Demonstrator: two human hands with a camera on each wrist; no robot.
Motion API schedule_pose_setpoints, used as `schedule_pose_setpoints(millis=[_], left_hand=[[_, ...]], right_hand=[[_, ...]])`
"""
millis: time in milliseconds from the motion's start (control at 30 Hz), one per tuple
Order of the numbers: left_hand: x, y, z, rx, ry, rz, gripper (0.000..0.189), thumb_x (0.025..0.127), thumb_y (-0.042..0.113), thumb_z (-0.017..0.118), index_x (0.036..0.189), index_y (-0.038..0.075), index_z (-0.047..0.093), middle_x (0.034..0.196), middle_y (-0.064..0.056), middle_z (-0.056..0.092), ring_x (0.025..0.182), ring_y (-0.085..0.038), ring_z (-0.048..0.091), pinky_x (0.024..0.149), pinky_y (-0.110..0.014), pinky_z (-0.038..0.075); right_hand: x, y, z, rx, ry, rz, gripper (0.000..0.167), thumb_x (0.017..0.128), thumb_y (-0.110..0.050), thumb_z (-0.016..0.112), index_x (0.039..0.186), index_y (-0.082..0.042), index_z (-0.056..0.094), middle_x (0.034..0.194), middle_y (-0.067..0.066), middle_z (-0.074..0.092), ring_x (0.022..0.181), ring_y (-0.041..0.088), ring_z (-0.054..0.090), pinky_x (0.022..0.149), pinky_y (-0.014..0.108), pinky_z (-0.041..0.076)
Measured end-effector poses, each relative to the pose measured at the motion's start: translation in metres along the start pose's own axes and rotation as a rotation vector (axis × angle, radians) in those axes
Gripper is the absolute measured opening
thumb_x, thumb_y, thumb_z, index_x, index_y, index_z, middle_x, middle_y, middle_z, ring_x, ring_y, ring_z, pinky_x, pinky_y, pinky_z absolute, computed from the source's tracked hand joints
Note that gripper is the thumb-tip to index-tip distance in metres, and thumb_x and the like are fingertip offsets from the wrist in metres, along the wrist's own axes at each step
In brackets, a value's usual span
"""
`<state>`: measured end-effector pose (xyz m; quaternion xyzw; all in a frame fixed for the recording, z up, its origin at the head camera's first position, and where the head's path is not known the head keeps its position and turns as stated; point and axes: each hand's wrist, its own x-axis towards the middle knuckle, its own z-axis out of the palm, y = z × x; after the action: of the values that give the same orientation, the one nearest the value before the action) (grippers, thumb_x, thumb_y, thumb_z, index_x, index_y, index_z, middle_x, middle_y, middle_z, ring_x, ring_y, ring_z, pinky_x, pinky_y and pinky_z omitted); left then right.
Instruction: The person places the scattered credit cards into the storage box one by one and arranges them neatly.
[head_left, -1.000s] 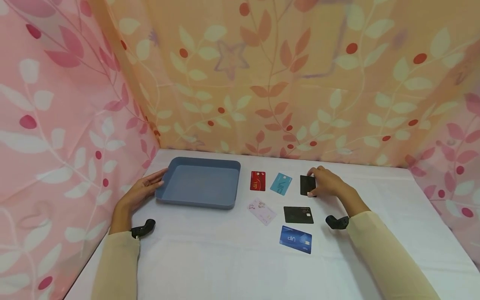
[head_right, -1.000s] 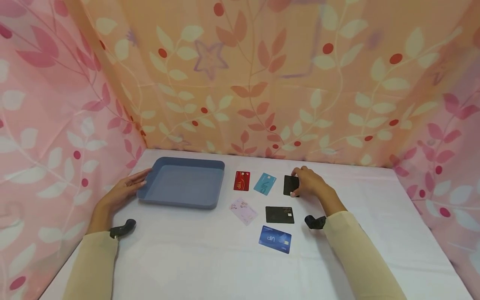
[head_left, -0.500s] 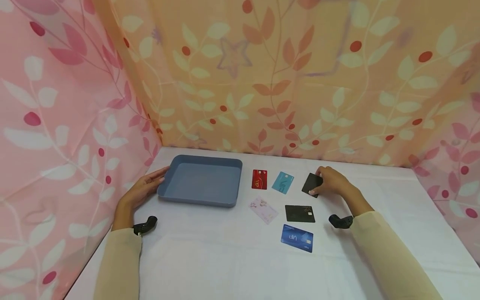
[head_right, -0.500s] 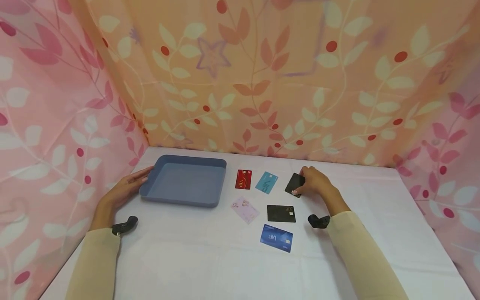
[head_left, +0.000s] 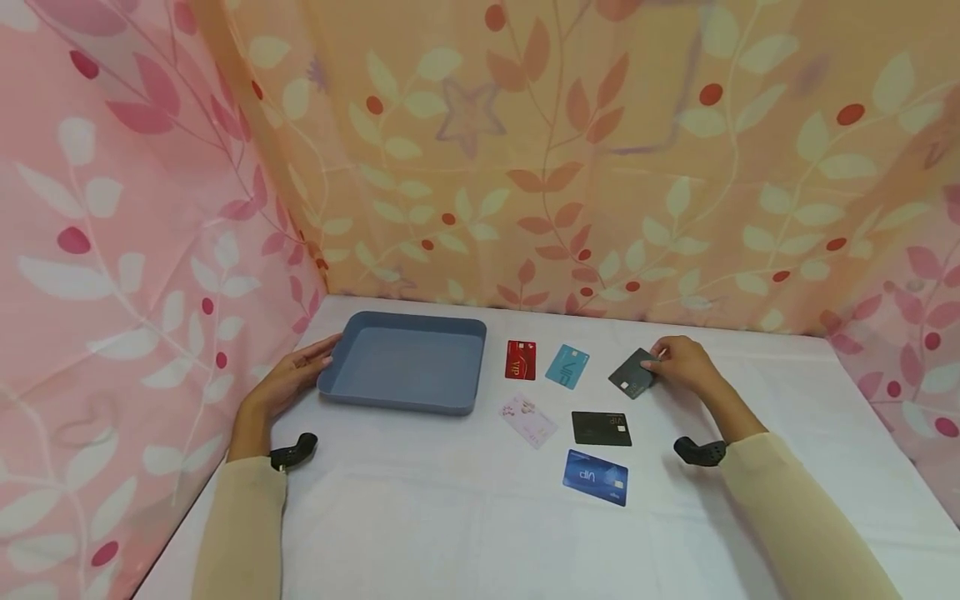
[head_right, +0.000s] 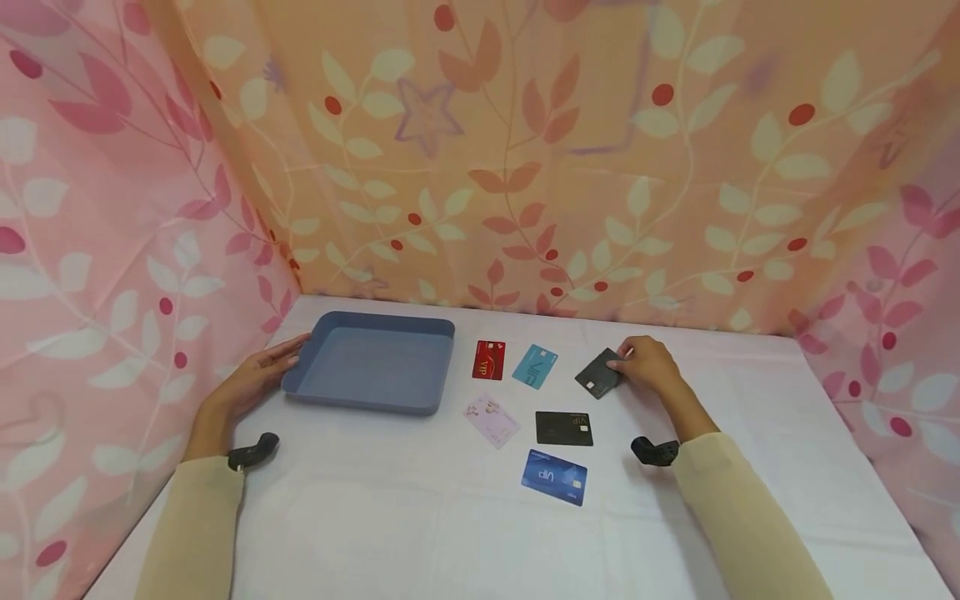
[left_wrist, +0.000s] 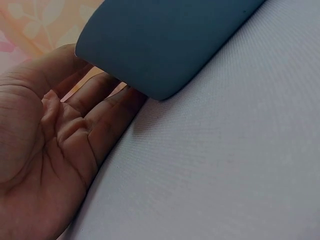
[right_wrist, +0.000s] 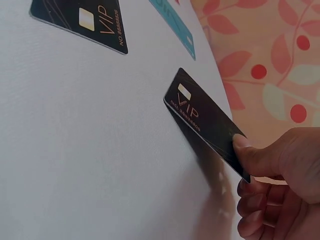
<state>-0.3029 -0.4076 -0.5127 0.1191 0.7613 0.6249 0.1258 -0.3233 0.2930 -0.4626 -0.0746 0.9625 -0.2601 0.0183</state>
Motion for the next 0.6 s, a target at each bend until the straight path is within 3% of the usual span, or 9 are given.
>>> schedule_pose_setpoints(millis=[300, 467, 600], left_hand=[[0.001, 0.001, 0.000, -0.013, -0.006, 0.011, 0.056, 0.109, 0.016, 0.048, 0.161, 0.011, 0.027, 0.168, -0.013, 0.019, 0.155, -0.033, 0.015, 0.105, -0.015, 0.041], [0.001, 0.003, 0.002, -0.021, -0.002, 0.004, 0.057, 0.108, 0.014, 0.048, 0.161, 0.009, 0.027, 0.168, -0.014, 0.018, 0.155, -0.034, 0.013, 0.106, -0.016, 0.041], [-0.001, 0.003, 0.002, -0.023, 0.012, -0.012, 0.056, 0.108, 0.014, 0.049, 0.161, 0.010, 0.028, 0.168, -0.014, 0.019, 0.155, -0.034, 0.014, 0.107, -0.018, 0.040]], right_hand=[[-0.010, 0.000, -0.010, 0.037, 0.001, 0.060, 0.022, 0.094, -0.012, 0.069, 0.093, 0.009, 0.072, 0.083, 0.015, 0.068, 0.081, 0.030, 0.057, 0.071, 0.035, 0.044], [-0.019, -0.005, -0.016, 0.058, -0.027, 0.079, 0.023, 0.095, -0.013, 0.068, 0.095, 0.009, 0.073, 0.087, 0.017, 0.069, 0.081, 0.029, 0.057, 0.068, 0.032, 0.047], [-0.026, -0.008, -0.018, 0.104, -0.072, 0.091, 0.022, 0.096, -0.012, 0.067, 0.097, 0.009, 0.072, 0.080, 0.013, 0.066, 0.073, 0.023, 0.055, 0.060, 0.030, 0.046]])
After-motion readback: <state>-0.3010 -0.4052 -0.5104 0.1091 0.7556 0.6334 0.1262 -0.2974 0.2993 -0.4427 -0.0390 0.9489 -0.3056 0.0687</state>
